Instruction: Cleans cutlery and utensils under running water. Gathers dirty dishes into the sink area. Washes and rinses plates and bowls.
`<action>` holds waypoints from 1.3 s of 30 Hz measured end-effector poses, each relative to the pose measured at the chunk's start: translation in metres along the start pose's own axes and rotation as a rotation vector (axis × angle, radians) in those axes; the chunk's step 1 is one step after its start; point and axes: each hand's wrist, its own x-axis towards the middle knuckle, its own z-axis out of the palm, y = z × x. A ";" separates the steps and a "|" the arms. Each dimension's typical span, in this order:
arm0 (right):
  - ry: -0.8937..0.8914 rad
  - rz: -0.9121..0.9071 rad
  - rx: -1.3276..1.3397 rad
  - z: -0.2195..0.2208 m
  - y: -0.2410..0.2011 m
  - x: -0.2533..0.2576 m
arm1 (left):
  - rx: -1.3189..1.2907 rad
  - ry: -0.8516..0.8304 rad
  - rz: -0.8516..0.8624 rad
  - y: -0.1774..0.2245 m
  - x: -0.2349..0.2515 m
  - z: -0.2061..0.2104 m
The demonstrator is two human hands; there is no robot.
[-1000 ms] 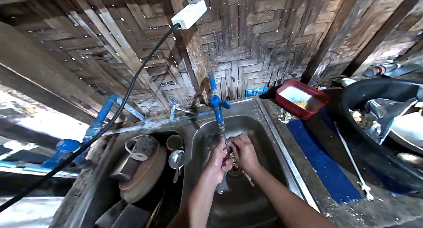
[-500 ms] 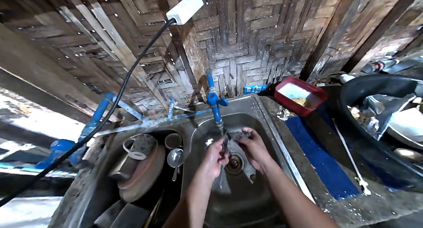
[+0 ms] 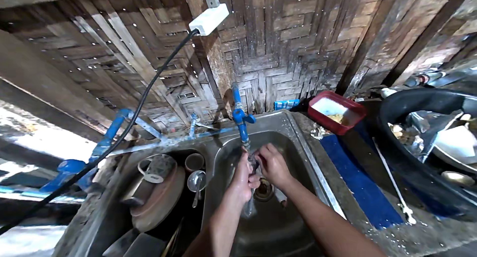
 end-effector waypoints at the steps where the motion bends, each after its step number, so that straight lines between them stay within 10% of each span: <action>1: 0.071 -0.008 -0.011 0.002 0.001 0.001 | -0.019 0.011 0.005 0.002 -0.001 0.003; 39: 0.093 0.138 -0.058 0.025 -0.004 -0.023 | 0.100 0.021 0.056 -0.020 -0.012 -0.015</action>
